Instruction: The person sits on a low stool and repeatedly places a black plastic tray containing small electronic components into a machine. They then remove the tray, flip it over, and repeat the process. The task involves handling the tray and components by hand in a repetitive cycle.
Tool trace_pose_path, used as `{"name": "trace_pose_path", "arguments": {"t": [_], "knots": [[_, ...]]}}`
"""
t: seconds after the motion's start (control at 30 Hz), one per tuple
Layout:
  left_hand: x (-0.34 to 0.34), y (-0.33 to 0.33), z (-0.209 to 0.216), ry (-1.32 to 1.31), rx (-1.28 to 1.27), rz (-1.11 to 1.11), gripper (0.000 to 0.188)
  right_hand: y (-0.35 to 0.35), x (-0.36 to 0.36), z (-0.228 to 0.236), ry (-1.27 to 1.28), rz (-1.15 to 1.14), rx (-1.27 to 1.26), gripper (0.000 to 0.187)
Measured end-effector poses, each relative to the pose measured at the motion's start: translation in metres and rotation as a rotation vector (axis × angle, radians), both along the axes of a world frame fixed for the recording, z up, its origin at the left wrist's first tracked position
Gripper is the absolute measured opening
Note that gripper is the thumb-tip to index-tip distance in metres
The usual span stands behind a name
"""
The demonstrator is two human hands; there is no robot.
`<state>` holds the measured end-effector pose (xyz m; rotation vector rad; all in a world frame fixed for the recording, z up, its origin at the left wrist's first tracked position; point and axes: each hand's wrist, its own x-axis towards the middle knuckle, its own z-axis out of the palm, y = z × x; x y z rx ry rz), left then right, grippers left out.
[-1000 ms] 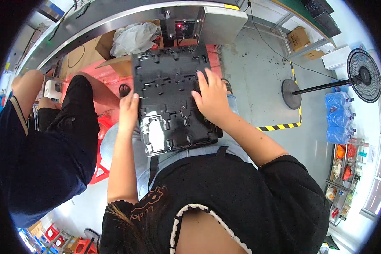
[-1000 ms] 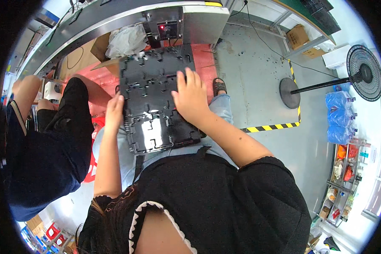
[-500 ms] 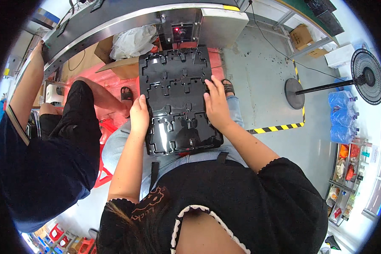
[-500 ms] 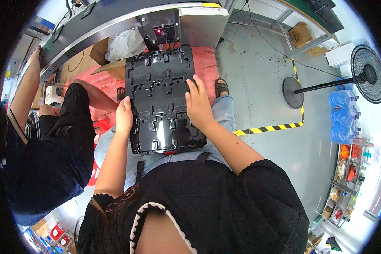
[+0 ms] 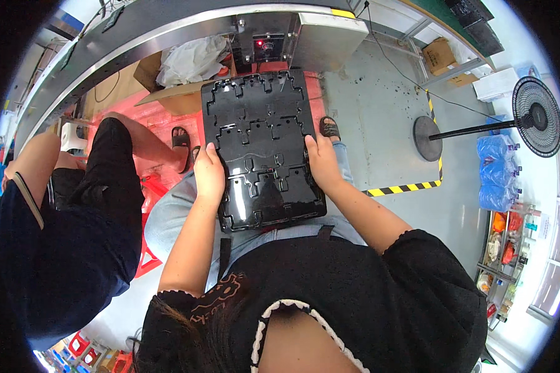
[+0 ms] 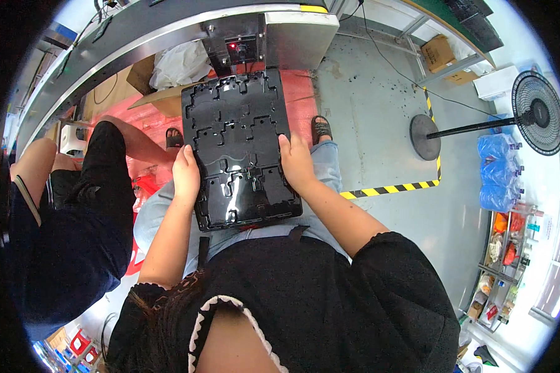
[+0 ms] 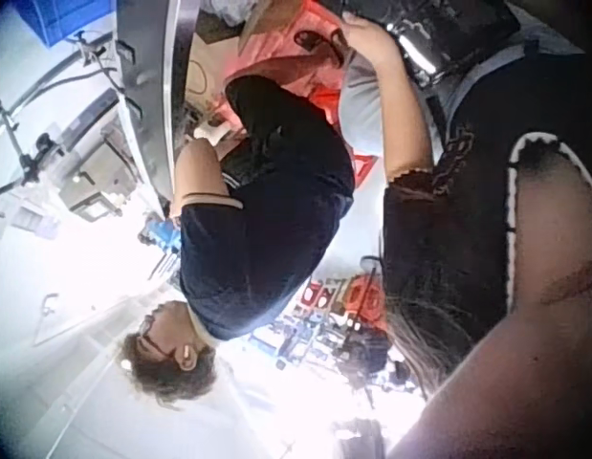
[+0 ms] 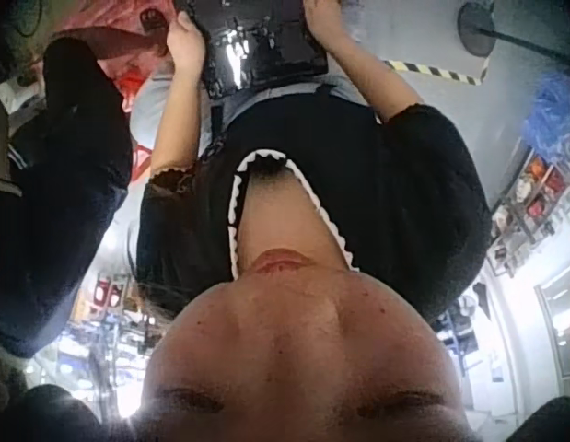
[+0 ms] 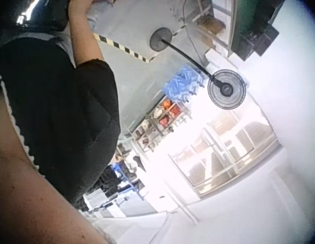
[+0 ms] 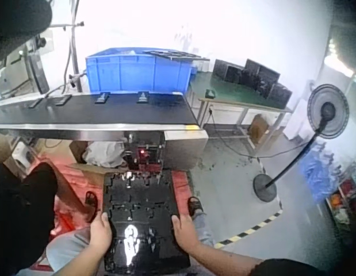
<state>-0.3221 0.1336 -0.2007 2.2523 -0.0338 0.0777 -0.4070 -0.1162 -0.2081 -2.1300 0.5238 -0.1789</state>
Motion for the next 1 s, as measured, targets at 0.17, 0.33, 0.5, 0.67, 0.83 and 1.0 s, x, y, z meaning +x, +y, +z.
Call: {"name": "trace_pose_path", "arguments": {"t": [0.17, 0.33, 0.5, 0.67, 0.83, 1.0], "knots": [[0.004, 0.013, 0.002, 0.177, -0.075, -0.031, 0.051, 0.008, 0.0, 0.02, 0.098, -0.015, 0.153, 0.048], [-0.018, 0.017, -0.006, 0.202, -0.056, -0.046, 0.057, -0.023, -0.016, 0.035, 0.198, 0.17, 0.165, 0.055], [0.047, 0.026, 0.074, 0.014, -0.067, -0.154, 0.048, -0.135, 0.098, 0.149, -0.088, 0.003, -0.273, 0.067], [0.21, -0.09, 0.195, -0.746, 0.043, -0.517, 0.061, -0.209, 0.284, 0.201, -0.345, -0.272, -0.172, 0.072], [0.356, -0.169, 0.204, -0.438, 0.645, -0.605, 0.102, -0.212, 0.36, 0.201, -0.005, -0.056, 0.134, 0.088], [0.377, -0.193, 0.207, -0.143, 0.329, -0.898, 0.079, -0.264, 0.357, 0.176, -0.33, -0.063, -0.159, 0.027]]}}
